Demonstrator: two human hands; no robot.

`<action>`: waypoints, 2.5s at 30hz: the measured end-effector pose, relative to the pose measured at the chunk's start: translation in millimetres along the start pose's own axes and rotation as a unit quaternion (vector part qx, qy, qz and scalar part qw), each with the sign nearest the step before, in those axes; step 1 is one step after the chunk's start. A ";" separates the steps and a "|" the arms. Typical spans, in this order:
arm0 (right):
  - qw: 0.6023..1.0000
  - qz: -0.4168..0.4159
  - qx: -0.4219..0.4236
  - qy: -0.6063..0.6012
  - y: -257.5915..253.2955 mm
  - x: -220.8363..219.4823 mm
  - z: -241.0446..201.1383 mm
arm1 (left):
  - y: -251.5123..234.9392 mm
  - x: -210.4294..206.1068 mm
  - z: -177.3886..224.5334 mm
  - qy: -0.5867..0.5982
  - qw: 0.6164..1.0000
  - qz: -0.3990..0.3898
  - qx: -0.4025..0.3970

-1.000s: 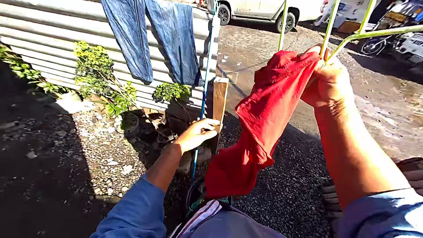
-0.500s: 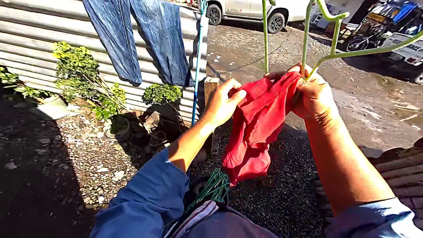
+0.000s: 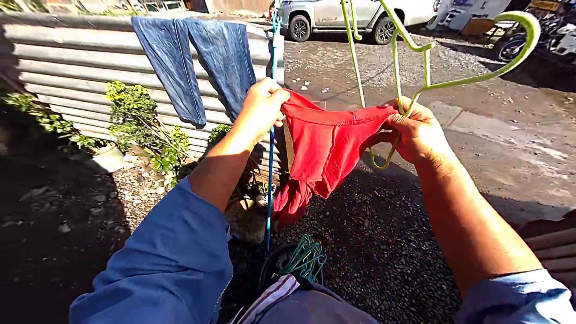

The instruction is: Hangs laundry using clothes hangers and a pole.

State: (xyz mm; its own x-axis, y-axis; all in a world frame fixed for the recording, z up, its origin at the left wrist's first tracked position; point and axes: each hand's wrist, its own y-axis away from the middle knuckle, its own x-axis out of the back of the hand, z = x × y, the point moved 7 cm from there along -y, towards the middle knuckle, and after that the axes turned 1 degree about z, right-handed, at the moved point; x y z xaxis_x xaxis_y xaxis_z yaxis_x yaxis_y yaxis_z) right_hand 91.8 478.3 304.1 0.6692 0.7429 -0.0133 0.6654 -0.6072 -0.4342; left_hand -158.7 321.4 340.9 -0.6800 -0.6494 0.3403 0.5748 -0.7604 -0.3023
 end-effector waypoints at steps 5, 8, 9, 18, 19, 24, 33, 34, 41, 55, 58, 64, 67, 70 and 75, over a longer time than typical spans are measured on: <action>0.997 -0.032 0.016 0.065 -8.3 -46.8 -15.4 | -13.8 -12.5 -37.1 -0.029 0.997 0.027 0.066; 0.996 -0.032 0.009 0.084 -16.2 -66.8 -12.1 | -2.6 -44.3 -54.0 0.058 0.994 -0.042 0.082; 0.994 -0.031 0.013 0.099 -19.3 -69.2 -9.0 | 4.1 -56.5 -48.9 0.059 0.994 -0.089 0.023; 0.972 -0.011 -0.011 0.236 -9.8 -25.2 -0.8 | 10.7 -62.2 -13.4 0.144 0.950 -0.212 -0.180; 0.978 -0.024 -0.020 0.204 -6.0 -19.8 0.3 | 9.5 -59.6 -8.4 0.181 0.946 -0.210 -0.168; 0.995 -0.044 -0.081 0.044 13.1 6.4 5.5 | 0.6 -55.7 7.5 0.189 0.936 -0.218 -0.200; 0.988 0.047 -0.065 0.135 14.7 23.0 5.0 | 13.3 -71.5 -5.3 0.025 0.964 -0.264 -0.026; 0.982 0.078 -0.059 0.160 14.3 23.2 6.1 | 20.2 -74.7 -4.8 0.080 0.967 -0.239 0.032; 0.996 0.054 -0.062 0.013 44.4 -56.3 20.0 | 44.6 -82.9 19.2 0.319 0.920 -0.151 0.173; 0.981 0.149 -0.043 0.119 8.1 2.5 -37.5 | 49.4 -37.9 -92.0 -0.182 0.938 -0.179 -0.234; 0.983 0.098 -0.097 0.120 29.6 -5.0 -17.7 | 32.6 -26.8 -98.4 -0.117 0.976 -0.186 -0.004; 0.994 0.032 -0.098 0.031 78.4 -45.1 -7.3 | 13.5 -23.4 -108.6 -0.240 0.968 -0.012 0.068; 0.996 0.046 -0.066 0.034 91.8 -36.3 -5.1 | 20.3 -32.3 -102.5 -0.346 0.936 0.028 0.052; 0.996 0.053 -0.057 0.037 106.3 -26.2 5.7 | 18.9 -45.9 -100.9 -0.390 0.920 0.003 0.045; 0.998 0.014 -0.038 0.051 136.3 -3.0 38.5 | 10.6 -59.0 -90.2 -0.432 0.885 -0.157 -0.078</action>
State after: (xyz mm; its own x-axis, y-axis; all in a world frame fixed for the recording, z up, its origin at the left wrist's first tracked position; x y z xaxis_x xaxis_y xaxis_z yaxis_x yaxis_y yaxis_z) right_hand 167.7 404.2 210.3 0.7155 0.6952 0.0683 0.6662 -0.6497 -0.3660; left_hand -153.5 352.5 237.4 -0.1550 -0.2238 0.9622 0.3033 -0.9377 -0.1693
